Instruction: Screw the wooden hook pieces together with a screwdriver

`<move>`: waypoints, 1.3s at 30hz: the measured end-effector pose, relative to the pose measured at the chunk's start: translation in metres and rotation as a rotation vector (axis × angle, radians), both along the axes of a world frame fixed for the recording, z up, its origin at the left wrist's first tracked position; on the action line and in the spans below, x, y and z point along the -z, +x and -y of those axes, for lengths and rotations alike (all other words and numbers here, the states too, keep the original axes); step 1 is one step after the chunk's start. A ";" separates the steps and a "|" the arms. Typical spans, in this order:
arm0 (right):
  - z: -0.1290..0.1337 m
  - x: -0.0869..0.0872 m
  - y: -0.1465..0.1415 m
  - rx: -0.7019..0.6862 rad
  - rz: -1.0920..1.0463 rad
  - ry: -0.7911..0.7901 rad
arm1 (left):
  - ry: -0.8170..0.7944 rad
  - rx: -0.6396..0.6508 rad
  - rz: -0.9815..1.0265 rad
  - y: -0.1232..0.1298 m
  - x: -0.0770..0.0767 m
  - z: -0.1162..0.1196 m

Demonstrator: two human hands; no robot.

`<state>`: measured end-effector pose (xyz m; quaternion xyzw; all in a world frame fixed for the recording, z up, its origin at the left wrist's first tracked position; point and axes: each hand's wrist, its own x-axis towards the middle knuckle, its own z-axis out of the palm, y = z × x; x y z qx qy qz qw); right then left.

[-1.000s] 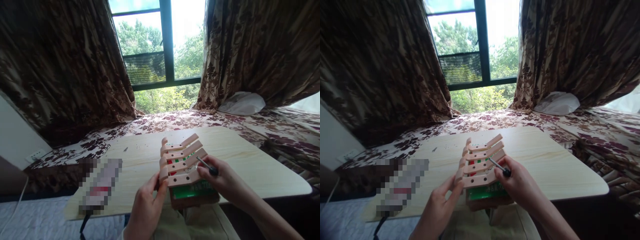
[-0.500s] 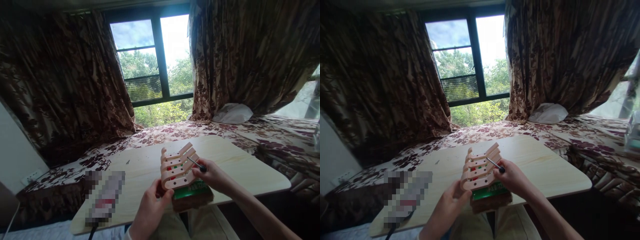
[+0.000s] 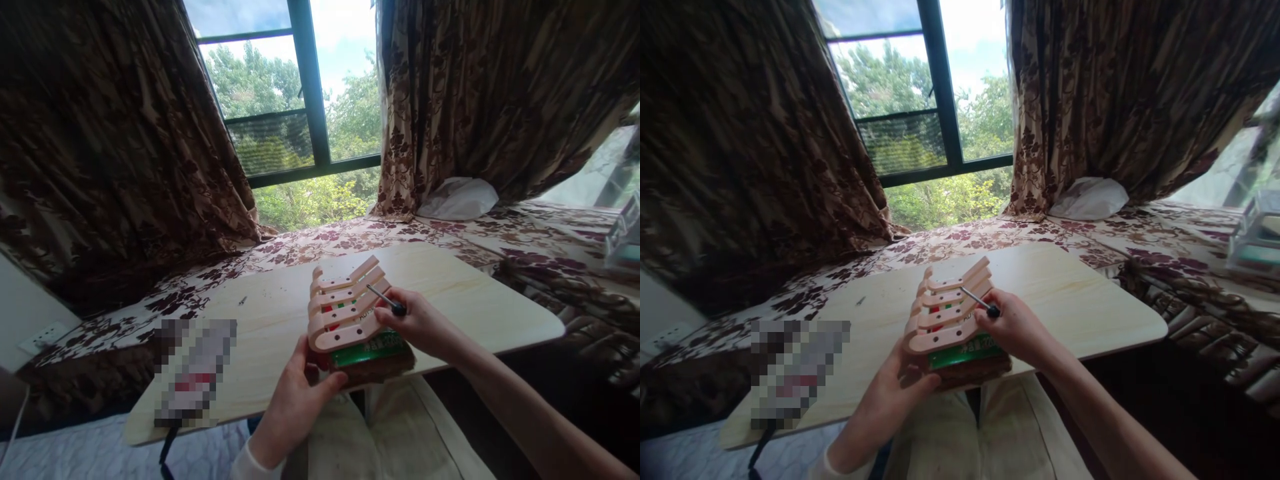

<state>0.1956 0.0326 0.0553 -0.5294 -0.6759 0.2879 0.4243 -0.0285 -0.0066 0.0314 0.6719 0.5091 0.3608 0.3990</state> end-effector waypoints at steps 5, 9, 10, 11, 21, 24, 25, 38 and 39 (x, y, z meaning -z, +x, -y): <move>0.001 0.001 0.000 0.012 -0.002 0.017 | 0.006 0.017 0.044 -0.002 0.001 -0.002; 0.002 -0.001 0.000 0.019 0.014 0.033 | 0.123 -0.023 0.061 -0.002 -0.012 -0.004; 0.003 -0.004 0.000 0.022 0.019 0.051 | 0.142 -0.031 0.059 -0.002 -0.018 -0.005; 0.004 -0.009 0.000 0.025 0.022 0.077 | 0.161 -0.036 0.053 -0.002 -0.025 -0.006; 0.004 -0.029 0.002 0.011 0.034 0.157 | 0.221 -0.042 -0.004 -0.003 -0.045 -0.010; 0.002 -0.018 0.002 -0.006 0.026 0.102 | 0.164 -0.020 0.008 -0.004 -0.038 -0.007; 0.002 -0.015 0.002 -0.011 0.018 0.093 | 0.154 -0.019 0.011 -0.004 -0.036 -0.007; -0.002 -0.007 0.001 -0.016 0.008 0.041 | 0.118 -0.004 0.050 -0.006 -0.032 -0.007; -0.002 -0.007 0.001 -0.019 -0.001 0.038 | 0.118 -0.002 0.053 -0.006 -0.032 -0.007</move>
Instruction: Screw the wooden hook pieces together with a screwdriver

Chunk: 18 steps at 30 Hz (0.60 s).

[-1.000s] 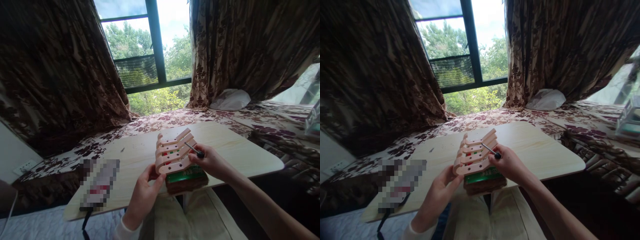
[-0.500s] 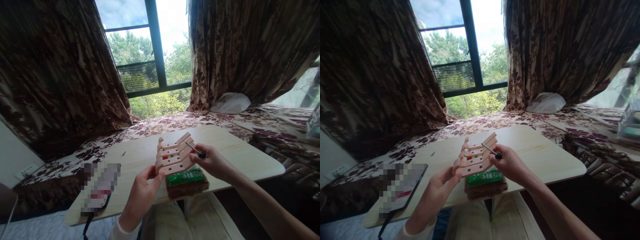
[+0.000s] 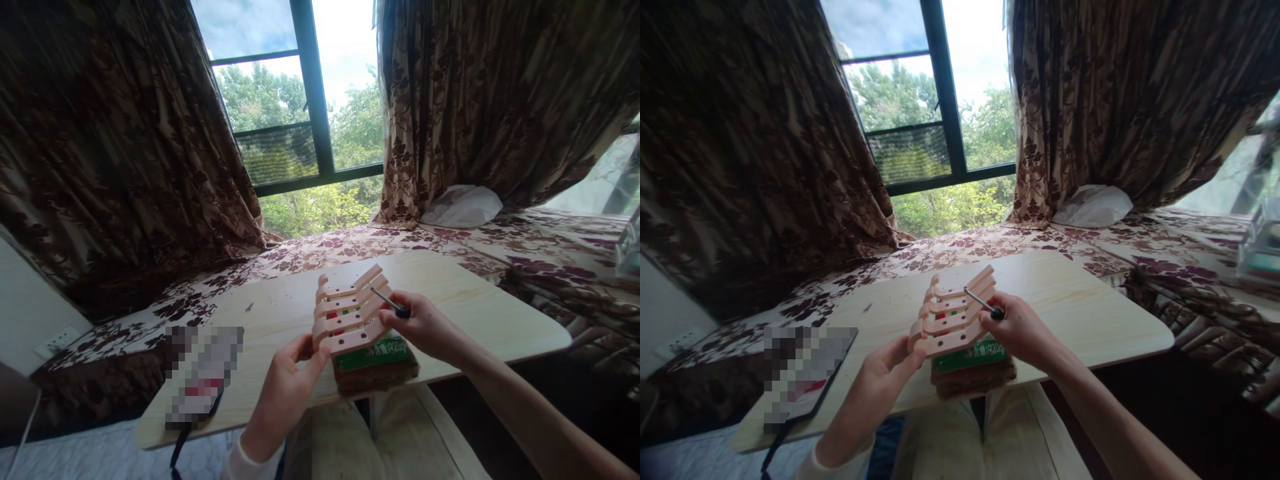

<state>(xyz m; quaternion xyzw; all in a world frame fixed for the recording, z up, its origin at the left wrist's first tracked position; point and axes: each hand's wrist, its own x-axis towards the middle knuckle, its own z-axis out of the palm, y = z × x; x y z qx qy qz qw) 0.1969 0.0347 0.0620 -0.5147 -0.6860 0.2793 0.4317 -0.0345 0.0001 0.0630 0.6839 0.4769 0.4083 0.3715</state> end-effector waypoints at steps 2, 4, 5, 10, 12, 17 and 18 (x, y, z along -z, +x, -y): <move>0.000 0.000 0.000 -0.007 -0.019 -0.006 | -0.003 -0.003 -0.005 0.000 0.000 0.000; 0.001 -0.001 0.000 -0.014 -0.030 -0.013 | -0.005 -0.013 -0.009 0.000 0.000 -0.001; 0.001 -0.001 0.000 -0.014 -0.030 -0.016 | -0.004 -0.009 -0.008 0.000 -0.001 -0.001; 0.002 0.001 -0.001 0.010 0.004 -0.005 | -0.007 0.004 -0.005 0.000 0.000 0.002; 0.003 0.002 -0.002 0.015 0.029 0.004 | -0.021 0.000 -0.012 -0.001 0.001 0.003; 0.008 0.002 -0.004 0.044 0.095 0.000 | -0.031 0.027 -0.001 -0.001 0.004 0.003; 0.009 0.002 -0.004 0.047 0.099 0.000 | -0.030 0.030 -0.002 -0.001 0.005 0.003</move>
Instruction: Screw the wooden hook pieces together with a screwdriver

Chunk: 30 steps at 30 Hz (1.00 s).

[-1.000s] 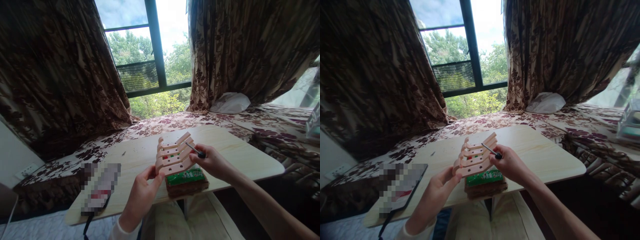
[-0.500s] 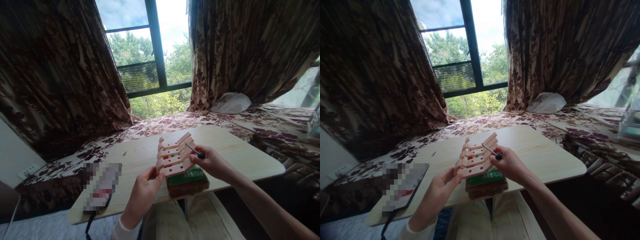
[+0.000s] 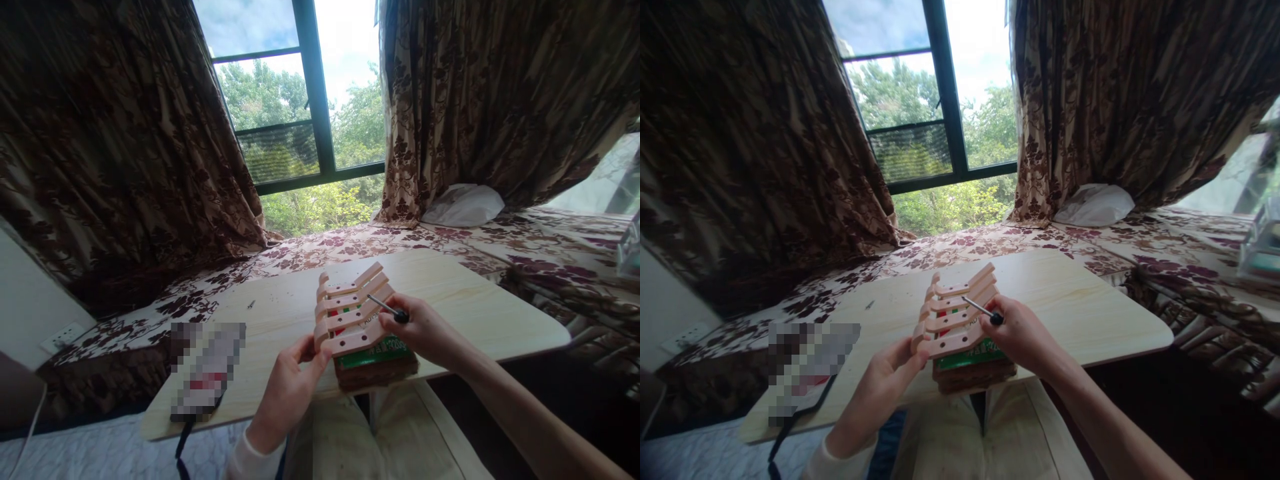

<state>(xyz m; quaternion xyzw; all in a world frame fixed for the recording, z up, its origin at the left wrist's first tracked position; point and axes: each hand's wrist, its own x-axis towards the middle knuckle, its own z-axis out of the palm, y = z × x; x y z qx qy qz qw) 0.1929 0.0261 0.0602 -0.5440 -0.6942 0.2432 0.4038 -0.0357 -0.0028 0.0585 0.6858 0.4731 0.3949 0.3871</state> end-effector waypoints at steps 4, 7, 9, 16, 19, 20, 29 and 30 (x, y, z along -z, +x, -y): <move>-0.001 0.002 0.002 -0.008 -0.003 -0.014 | 0.003 0.013 0.004 0.000 0.000 0.000; -0.003 0.004 0.003 -0.026 -0.016 -0.013 | 0.014 0.011 -0.003 -0.001 0.000 0.001; -0.003 0.005 0.003 -0.024 -0.019 -0.004 | 0.019 0.006 -0.010 -0.001 -0.001 0.001; 0.003 0.001 0.001 0.000 0.024 0.007 | 0.014 0.014 -0.006 -0.001 0.000 0.000; 0.004 -0.001 0.000 0.015 0.050 0.006 | 0.006 0.007 -0.004 -0.001 0.002 0.000; 0.004 -0.001 0.000 0.021 0.056 0.007 | 0.007 0.006 -0.005 -0.002 0.003 0.000; 0.000 0.000 -0.001 0.001 0.043 0.014 | 0.037 0.016 -0.032 -0.002 0.003 0.004; -0.002 0.001 -0.001 -0.004 0.046 0.011 | 0.044 0.015 -0.043 -0.001 0.004 0.004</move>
